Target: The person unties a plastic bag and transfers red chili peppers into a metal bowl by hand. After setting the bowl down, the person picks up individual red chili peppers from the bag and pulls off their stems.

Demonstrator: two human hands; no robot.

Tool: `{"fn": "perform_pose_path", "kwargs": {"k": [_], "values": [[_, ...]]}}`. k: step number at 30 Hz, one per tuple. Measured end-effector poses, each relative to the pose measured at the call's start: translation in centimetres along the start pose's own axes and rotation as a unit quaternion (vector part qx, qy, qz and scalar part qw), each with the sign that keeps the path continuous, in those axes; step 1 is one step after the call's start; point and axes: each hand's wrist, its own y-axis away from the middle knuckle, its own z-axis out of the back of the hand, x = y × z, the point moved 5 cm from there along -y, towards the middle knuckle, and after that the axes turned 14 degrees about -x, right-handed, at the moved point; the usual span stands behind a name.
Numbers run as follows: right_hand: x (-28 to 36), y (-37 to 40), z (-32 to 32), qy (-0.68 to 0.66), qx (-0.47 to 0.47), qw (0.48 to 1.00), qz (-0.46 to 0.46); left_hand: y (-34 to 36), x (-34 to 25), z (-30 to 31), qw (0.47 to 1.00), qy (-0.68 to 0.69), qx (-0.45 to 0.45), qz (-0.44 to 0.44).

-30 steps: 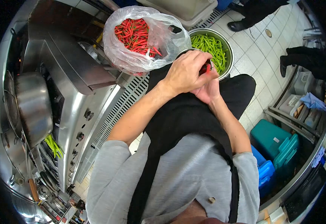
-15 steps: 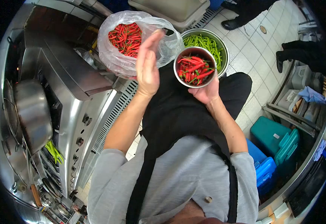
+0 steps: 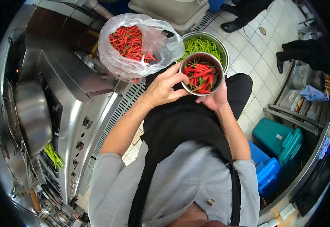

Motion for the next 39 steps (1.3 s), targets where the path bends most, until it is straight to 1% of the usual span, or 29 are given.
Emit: {"fn": "perform_pose_path", "kwargs": {"k": [2, 4, 6, 7, 8, 10, 11, 12, 13, 14, 15, 16, 18, 19, 21, 22, 23, 24, 26, 27, 28, 29, 32, 33, 34, 35, 36, 38, 39], "values": [[0.9, 1.4, 0.1, 0.058, -0.073, 0.995, 0.037, -0.2, -0.6, -0.6, 0.999, -0.044, 0.012, -0.016], [1.6, 2.9, 0.3, 0.091, -0.09, 0.989, 0.068, -0.5, -1.5, -1.5, 1.0, -0.02, 0.014, -0.018], [2.7, 4.8, 1.4, 0.197, -0.185, 0.951, 0.149, -0.9, -1.7, -2.8, 0.999, 0.028, 0.01, 0.017], [3.4, 5.9, 2.1, 0.274, -0.241, 0.907, 0.208, -1.4, -2.5, -2.9, 1.0, 0.021, 0.01, 0.001], [3.7, 7.1, 3.4, 0.286, -0.267, 0.882, 0.261, -1.6, -2.7, -3.0, 1.0, 0.008, 0.006, 0.018], [4.6, 10.2, 3.2, 0.311, -0.276, 0.853, 0.315, -2.5, -4.0, -3.7, 0.999, -0.043, 0.01, -0.002], [4.7, 11.7, 3.4, 0.326, -0.281, 0.83, 0.353, -2.7, -4.2, -4.6, 0.997, -0.076, 0.033, 0.007], [4.9, 13.2, 3.5, 0.356, -0.274, 0.821, 0.353, -3.1, -4.0, -5.6, 0.997, -0.071, 0.037, -0.016], [5.0, 14.8, 2.5, 0.405, -0.263, 0.772, 0.413, -3.5, -4.2, -6.7, 0.996, -0.06, 0.057, 0.021], [4.8, 16.4, 1.7, 0.446, -0.254, 0.72, 0.467, -4.0, -5.1, -7.8, 0.994, -0.049, 0.092, 0.022], [4.8, 17.7, 1.1, 0.517, -0.205, 0.639, 0.531, -4.3, -5.5, -9.1, 0.993, -0.042, 0.105, -0.024], [4.4, 18.6, 0.8, 0.57, -0.202, 0.567, 0.559, -4.5, -5.3, -10.2, 0.989, -0.034, 0.14, 0.012], [3.0, 19.9, 0.1, 0.616, -0.233, 0.481, 0.578, -4.8, -5.8, -11.5, 0.983, 0.002, 0.185, -0.008], [2.7, 20.4, 0.4, 0.583, -0.248, 0.532, 0.561, -5.1, -6.1, -11.7, 0.982, 0.008, 0.187, -0.015], [1.7, 21.8, 1.3, 0.576, -0.269, 0.532, 0.56, -5.2, -8.2, -12.4, 0.975, 0.023, 0.216, -0.038], [1.9, 24.2, 2.0, 0.561, -0.284, 0.538, 0.561, -4.9, -11.0, -13.8, 0.972, 0.063, 0.224, -0.043], [1.7, 24.8, 1.6, 0.56, -0.286, 0.521, 0.577, -4.9, -10.9, -14.1, 0.968, 0.043, 0.24, -0.054], [1.7, 25.3, 1.0, 0.606, -0.277, 0.421, 0.615, -4.9, -10.8, -14.4, 0.965, 0.025, 0.255, -0.064], [1.8, 25.6, 0.9, 0.575, -0.294, 0.497, 0.58, -5.1, -11.6, -14.3, 0.967, 0.026, 0.246, -0.058], [2.1, 25.7, 0.8, 0.582, -0.289, 0.499, 0.573, -5.1, -11.6, -14.3, 0.969, 0.004, 0.246, -0.03], [2.4, 25.9, 0.4, 0.586, -0.285, 0.494, 0.576, -5.1, -11.4, -14.2, 0.969, -0.019, 0.246, -0.001], [2.6, 26.2, -0.1, 0.583, -0.283, 0.488, 0.585, -5.2, -11.8, -14.2, 0.97, -0.018, 0.242, -0.007], [3.1, 26.1, -0.9, 0.591, -0.28, 0.489, 0.577, -5.3, -12.5, -13.4, 0.97, -0.061, 0.224, -0.073], [3.1, 25.7, -0.9, 0.607, -0.265, 0.463, 0.589, -5.2, -12.6, -13.4, 0.97, -0.063, 0.224, -0.074], [3.0, 25.4, -1.0, 0.622, -0.25, 0.436, 0.6, -4.9, -12.9, -13.5, 0.969, -0.018, 0.232, -0.078], [3.0, 25.5, -0.9, 0.621, -0.25, 0.435, 0.601, -4.6, -13.2, -13.6, 0.967, 0.028, 0.241, -0.081], [3.1, 25.6, -0.9, 0.637, -0.241, 0.422, 0.598, -4.4, -13.2, -13.9, 0.967, 0.028, 0.242, -0.082], [3.3, 26.1, -1.1, 0.653, -0.232, 0.408, 0.594, -4.0, -12.9, -14.5, 0.964, 0.092, 0.242, -0.056], [3.3, 26.6, -1.2, 0.665, -0.245, 0.402, 0.58, -3.8, -11.8, -15.0, 0.955, 0.074, 0.284, -0.042]]}}
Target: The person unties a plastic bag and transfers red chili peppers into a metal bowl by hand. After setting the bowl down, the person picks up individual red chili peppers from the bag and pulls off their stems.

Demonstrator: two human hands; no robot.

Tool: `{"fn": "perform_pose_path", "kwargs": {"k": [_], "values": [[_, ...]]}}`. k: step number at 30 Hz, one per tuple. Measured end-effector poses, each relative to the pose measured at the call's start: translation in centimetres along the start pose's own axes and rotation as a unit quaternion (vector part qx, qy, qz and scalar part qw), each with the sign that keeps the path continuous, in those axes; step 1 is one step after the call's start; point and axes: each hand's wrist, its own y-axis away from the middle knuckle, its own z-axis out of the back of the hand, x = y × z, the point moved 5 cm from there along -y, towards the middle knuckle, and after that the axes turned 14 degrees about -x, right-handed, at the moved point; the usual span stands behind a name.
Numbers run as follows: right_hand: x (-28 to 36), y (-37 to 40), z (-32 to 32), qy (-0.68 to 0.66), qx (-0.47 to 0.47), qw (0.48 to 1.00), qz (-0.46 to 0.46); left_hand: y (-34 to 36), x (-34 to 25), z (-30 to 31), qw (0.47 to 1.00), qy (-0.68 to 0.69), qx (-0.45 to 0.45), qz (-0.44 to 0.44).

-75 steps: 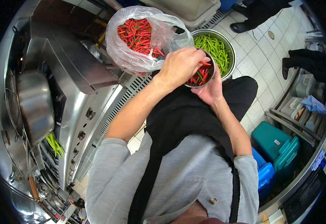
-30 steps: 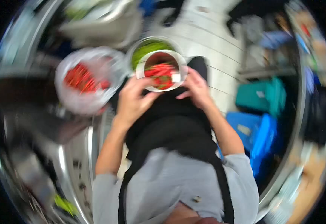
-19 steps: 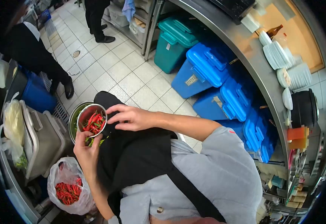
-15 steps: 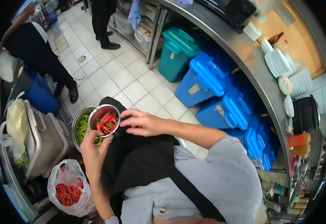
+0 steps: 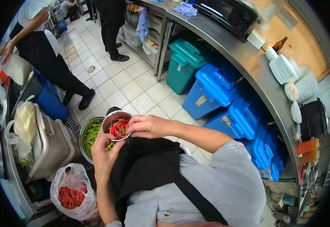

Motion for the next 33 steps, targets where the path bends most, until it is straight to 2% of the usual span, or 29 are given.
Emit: {"fn": "perform_pose_path", "kwargs": {"k": [4, 5, 7, 9, 10, 11, 12, 13, 15, 16, 17, 19, 23, 25, 27, 28, 30, 31, 33], "values": [[1.0, -0.3, 2.0, 0.064, 0.009, 0.998, -0.017, -0.6, -0.4, -0.8, 0.997, 0.049, -0.025, -0.047], [1.1, -0.4, 2.8, 0.093, -0.005, 0.995, -0.02, -0.9, -0.9, -0.3, 0.993, -0.027, -0.049, -0.104], [1.2, -0.4, 5.1, 0.147, -0.057, 0.987, -0.004, -1.5, 2.3, -0.2, 0.988, -0.056, -0.084, -0.114], [1.0, 0.3, 8.4, 0.214, -0.099, 0.971, -0.044, -1.2, 9.0, -0.9, 0.998, 0.013, -0.063, -0.026], [1.2, 0.5, 10.5, 0.242, -0.141, 0.959, -0.036, -0.5, 13.5, -1.2, 0.999, -0.003, -0.041, 0.019], [1.6, 1.0, 12.8, 0.273, -0.183, 0.944, -0.029, 0.6, 17.6, -1.5, 0.992, -0.038, 0.007, 0.116], [2.1, 1.6, 15.1, 0.306, -0.223, 0.925, -0.032, 2.1, 21.5, -1.8, 0.983, -0.071, 0.04, 0.164], [2.5, 2.3, 17.2, 0.336, -0.259, 0.905, -0.032, 4.3, 24.7, -2.1, 0.982, -0.117, 0.027, 0.149], [2.8, 4.7, 21.5, 0.373, -0.335, 0.863, -0.067, 9.7, 37.1, -3.0, 0.972, -0.196, 0.074, 0.107], [3.5, 5.7, 23.8, 0.412, -0.36, 0.835, -0.052, 10.3, 36.0, -3.1, 0.902, -0.286, 0.217, 0.24], [4.5, 6.9, 25.8, 0.45, -0.381, 0.807, -0.035, 10.6, 37.5, -3.4, 0.901, -0.287, 0.222, 0.237], [6.5, 9.6, 29.4, 0.449, -0.442, 0.769, -0.11, 11.0, 41.6, -4.8, 0.94, -0.051, 0.164, 0.295], [10.4, 15.7, 37.6, 0.607, -0.436, 0.659, -0.091, 10.6, 37.1, -3.9, 0.93, -0.092, 0.209, 0.287], [11.5, 19.4, 41.9, 0.631, -0.448, 0.626, -0.098, 11.0, 39.4, -4.0, 0.935, -0.075, 0.2, 0.283], [12.5, 22.6, 44.8, 0.653, -0.469, 0.577, -0.147, 11.2, 39.4, -3.9, 0.94, -0.059, 0.188, 0.279], [12.9, 24.1, 45.9, 0.653, -0.468, 0.577, -0.147, 10.9, 37.2, -3.5, 0.935, -0.057, 0.182, 0.3], [12.7, 27.8, 48.5, 0.671, -0.448, 0.519, -0.283, 10.9, 37.0, -3.4, 0.934, -0.028, 0.169, 0.315], [12.7, 29.7, 49.4, 0.672, -0.448, 0.518, -0.282, 11.0, 37.4, -3.3, 0.934, -0.027, 0.169, 0.314], [12.5, 32.8, 50.2, 0.733, -0.434, 0.45, -0.269, 11.1, 37.9, -3.3, 0.932, -0.026, 0.17, 0.32]]}}
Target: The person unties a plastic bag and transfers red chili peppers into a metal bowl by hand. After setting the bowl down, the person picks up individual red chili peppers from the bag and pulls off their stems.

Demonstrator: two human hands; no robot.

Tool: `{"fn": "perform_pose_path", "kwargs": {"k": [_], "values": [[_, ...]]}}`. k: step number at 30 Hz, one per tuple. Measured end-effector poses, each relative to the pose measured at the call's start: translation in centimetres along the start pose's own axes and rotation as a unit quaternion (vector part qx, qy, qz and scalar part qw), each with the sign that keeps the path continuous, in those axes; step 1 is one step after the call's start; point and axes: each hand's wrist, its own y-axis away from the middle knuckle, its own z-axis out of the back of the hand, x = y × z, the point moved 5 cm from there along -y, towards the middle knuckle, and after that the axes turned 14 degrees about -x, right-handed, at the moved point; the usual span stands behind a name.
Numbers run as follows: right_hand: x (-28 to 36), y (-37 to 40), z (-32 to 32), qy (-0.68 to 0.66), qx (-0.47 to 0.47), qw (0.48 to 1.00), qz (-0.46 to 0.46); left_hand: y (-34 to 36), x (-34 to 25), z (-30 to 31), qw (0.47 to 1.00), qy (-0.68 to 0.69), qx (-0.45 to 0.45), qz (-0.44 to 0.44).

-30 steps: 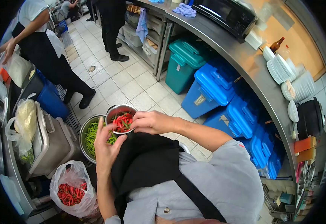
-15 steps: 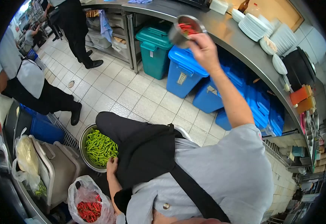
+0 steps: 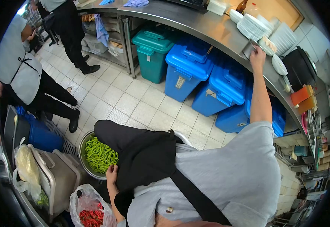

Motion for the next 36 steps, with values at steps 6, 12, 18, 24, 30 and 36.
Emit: {"fn": "perform_pose_path", "kwargs": {"k": [6, 12, 18, 24, 30, 36], "values": [[4.1, 2.5, 0.2, -0.156, -0.096, 0.983, -0.01, 0.0, 0.0, -0.3, 1.0, 0.017, -0.016, -0.018], [21.4, 13.0, -4.0, -0.351, 0.083, 0.933, 0.007, 4.4, -6.2, 1.2, 0.967, -0.19, -0.129, -0.109], [41.8, 34.5, -6.8, -0.579, 0.469, 0.666, 0.035, 13.3, -11.4, 3.1, 0.915, -0.229, -0.267, -0.195], [63.1, 46.2, 10.9, -0.705, 0.533, 0.416, 0.214, 21.5, -11.9, 4.3, 0.931, -0.087, -0.336, -0.11], [63.7, 53.8, 22.8, -0.729, 0.492, 0.231, 0.416, 29.2, -12.2, 11.0, 0.729, -0.033, -0.669, -0.143], [62.6, 57.3, 18.4, -0.614, 0.623, 0.254, 0.412, 29.4, -6.0, 16.4, 0.811, -0.131, -0.493, 0.288]]}}
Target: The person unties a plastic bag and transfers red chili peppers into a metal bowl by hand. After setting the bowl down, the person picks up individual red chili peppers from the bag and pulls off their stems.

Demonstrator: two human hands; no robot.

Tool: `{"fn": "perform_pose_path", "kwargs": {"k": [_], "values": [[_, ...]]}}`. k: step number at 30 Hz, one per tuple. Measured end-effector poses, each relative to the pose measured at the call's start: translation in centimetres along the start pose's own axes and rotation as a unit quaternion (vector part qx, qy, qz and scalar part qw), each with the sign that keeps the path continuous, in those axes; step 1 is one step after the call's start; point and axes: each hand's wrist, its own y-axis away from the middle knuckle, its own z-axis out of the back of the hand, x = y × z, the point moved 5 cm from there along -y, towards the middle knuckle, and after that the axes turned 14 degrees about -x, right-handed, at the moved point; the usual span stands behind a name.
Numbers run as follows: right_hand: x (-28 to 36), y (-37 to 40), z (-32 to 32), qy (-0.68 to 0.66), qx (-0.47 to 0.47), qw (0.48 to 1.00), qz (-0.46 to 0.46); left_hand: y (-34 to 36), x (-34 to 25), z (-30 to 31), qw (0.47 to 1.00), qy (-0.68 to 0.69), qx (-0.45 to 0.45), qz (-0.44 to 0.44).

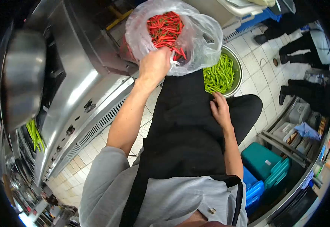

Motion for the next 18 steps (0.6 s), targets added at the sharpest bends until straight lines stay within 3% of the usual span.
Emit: {"fn": "perform_pose_path", "kwargs": {"k": [1, 3, 4, 6, 10, 14, 18], "values": [[0.2, -0.2, 0.5, -0.013, -0.017, 1.0, -0.021, -0.9, -0.4, -0.7, 1.0, 0.0, 0.005, -0.011], [0.5, -0.1, 0.9, -0.023, -0.036, 0.998, -0.05, -2.1, -1.9, -0.7, 0.974, 0.125, -0.152, -0.111], [0.9, -0.2, 0.8, -0.016, -0.038, 0.999, -0.014, -2.7, -2.1, -1.6, 0.975, 0.127, -0.146, -0.113], [1.7, -0.5, 0.8, -0.012, -0.044, 0.999, 0.024, -4.1, -3.1, -4.6, 0.98, 0.034, -0.028, -0.194], [3.5, -1.3, 0.8, -0.1, -0.05, 0.993, -0.031, -4.7, -2.9, -6.9, 0.966, -0.037, -0.048, -0.25], [5.8, -3.7, 0.6, -0.157, -0.057, 0.984, -0.07, -4.6, -1.4, -6.2, 0.959, 0.079, -0.081, -0.258], [10.4, -8.4, -0.6, -0.248, -0.059, 0.965, -0.066, -3.7, -1.3, -6.1, 0.936, 0.026, -0.127, -0.327]]}}
